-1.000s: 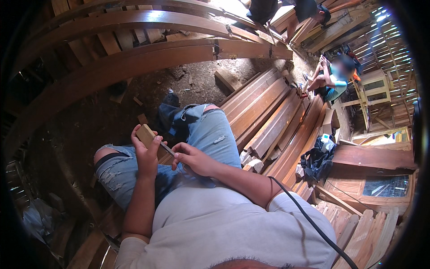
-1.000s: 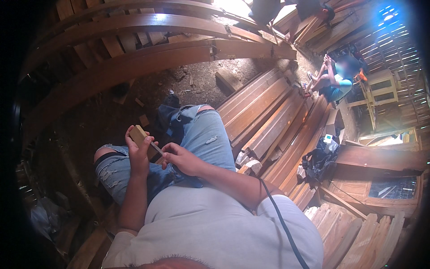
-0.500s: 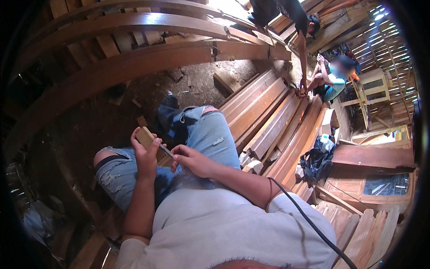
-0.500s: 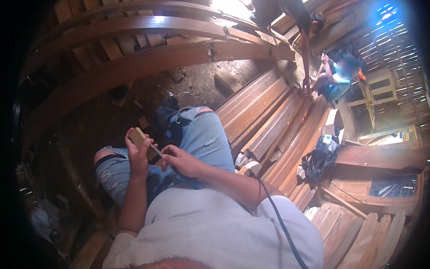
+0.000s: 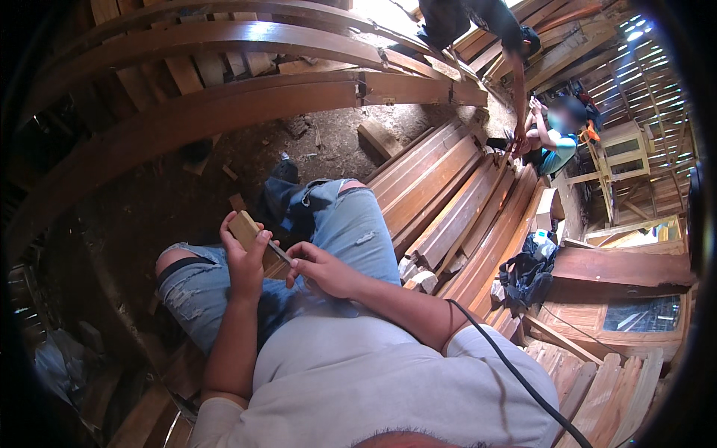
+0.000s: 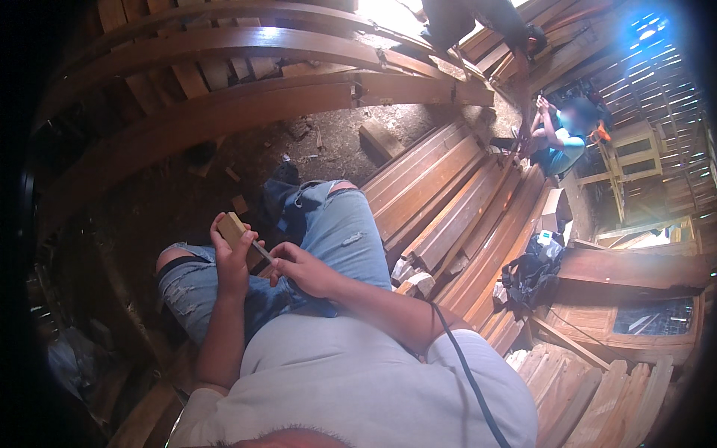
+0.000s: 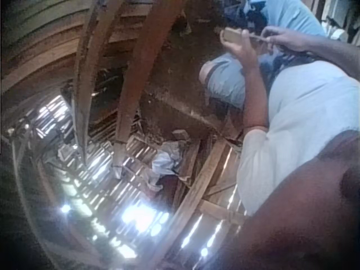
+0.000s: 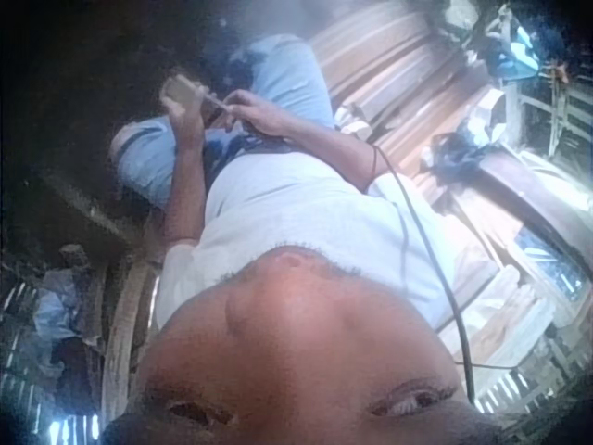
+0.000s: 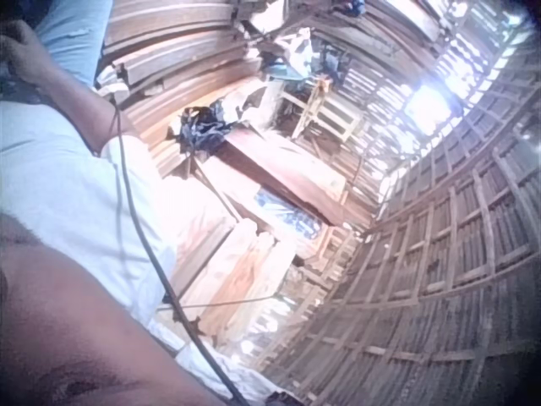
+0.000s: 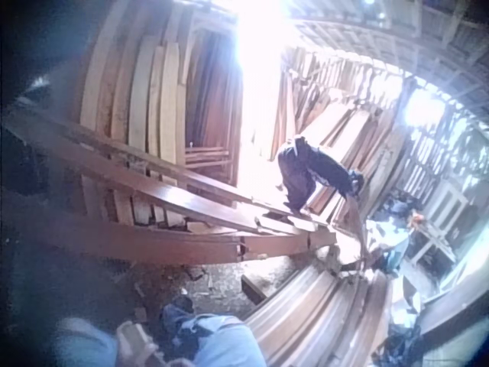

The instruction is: The person sits on the floor and uses a chisel to carve a small rectangular wooden block held in their left hand. They repeatedly pare away thin shavings from the block's edges and surfaces, rotating the piece to work on different sides.

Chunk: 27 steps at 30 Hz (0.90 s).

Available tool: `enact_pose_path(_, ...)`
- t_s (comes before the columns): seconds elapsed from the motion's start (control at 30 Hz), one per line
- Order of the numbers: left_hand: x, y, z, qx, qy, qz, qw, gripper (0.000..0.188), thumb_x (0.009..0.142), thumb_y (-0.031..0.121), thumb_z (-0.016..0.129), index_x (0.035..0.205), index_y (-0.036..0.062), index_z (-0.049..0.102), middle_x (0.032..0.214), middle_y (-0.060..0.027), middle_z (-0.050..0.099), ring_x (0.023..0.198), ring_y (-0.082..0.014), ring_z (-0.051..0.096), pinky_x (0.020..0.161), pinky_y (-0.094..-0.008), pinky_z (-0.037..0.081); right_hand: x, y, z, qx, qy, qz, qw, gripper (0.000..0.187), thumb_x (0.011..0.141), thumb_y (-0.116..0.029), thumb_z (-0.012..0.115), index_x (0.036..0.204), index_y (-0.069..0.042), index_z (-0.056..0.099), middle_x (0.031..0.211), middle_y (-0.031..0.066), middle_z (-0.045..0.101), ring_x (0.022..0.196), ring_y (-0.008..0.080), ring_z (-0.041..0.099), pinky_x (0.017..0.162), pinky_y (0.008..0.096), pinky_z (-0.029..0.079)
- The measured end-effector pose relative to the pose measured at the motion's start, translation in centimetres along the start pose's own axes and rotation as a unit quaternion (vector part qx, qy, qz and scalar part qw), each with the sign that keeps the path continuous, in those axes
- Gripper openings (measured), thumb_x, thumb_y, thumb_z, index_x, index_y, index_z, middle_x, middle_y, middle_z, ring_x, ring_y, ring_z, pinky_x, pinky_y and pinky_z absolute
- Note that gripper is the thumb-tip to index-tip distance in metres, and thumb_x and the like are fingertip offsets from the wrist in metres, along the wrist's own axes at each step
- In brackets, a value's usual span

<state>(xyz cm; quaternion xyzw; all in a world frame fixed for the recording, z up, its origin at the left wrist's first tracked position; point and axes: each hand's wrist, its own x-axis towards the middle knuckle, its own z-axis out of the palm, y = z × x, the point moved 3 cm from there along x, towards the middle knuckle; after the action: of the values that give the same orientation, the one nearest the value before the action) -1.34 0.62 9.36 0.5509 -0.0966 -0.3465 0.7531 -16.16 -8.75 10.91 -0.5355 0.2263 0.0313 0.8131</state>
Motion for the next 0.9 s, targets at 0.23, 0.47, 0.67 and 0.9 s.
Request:
enact_pose_path(0.23,0.1,-0.3,-0.1,0.026,-0.017,0.005,1.0,0.069,0.097,0.01,0.068,0.153,0.013,0.028,0.119,-0.0105,0.054,0.103,-0.0177,0.063,0.09,-0.0366,0.06,-0.3,-0.4,-0.1,0.006,-0.002,0.019,1.0,0.031,0.109,-0.022,0.051,0.129,0.002,0.047,0.102,0.0096,0.065,0.099,0.0175,0.065,0.097,0.0341,0.048)
enact_pose_path(0.47,0.2,-0.5,-0.4,0.02,-0.018,0.005,1.0,0.07,0.096,0.01,0.069,0.153,0.0124,0.028,0.118,-0.0102,0.054,0.103,-0.0175,0.063,0.089,-0.0361,0.061,0.0,0.0,-0.2,-0.008,-0.004,0.006,1.0,0.032,0.109,-0.023,0.051,0.129,0.002,0.048,0.102,0.0089,0.065,0.099,0.0172,0.066,0.097,0.0338,0.048)
enact_pose_path(0.67,0.2,-0.5,-0.3,0.019,-0.019,0.004,1.0,0.07,0.096,0.009,0.068,0.153,0.0125,0.028,0.117,-0.0102,0.054,0.103,-0.017,0.063,0.09,-0.0359,0.06,-0.3,-0.7,0.1,0.001,-0.007,0.023,1.0,0.034,0.11,-0.025,0.051,0.13,0.003,0.048,0.101,0.0095,0.066,0.1,0.0176,0.066,0.097,0.0342,0.048)
enact_pose_path(0.9,0.2,-0.4,-0.3,0.012,-0.011,0.001,1.0,0.069,0.096,0.005,0.068,0.152,0.0118,0.028,0.117,-0.0102,0.055,0.1,-0.0166,0.063,0.086,-0.0359,0.061,0.0,0.5,-0.4,-0.005,-0.009,0.013,1.0,0.032,0.11,-0.027,0.051,0.134,-0.006,0.048,0.1,0.0043,0.071,0.07,0.0052,0.052,0.063,0.0221,0.042)
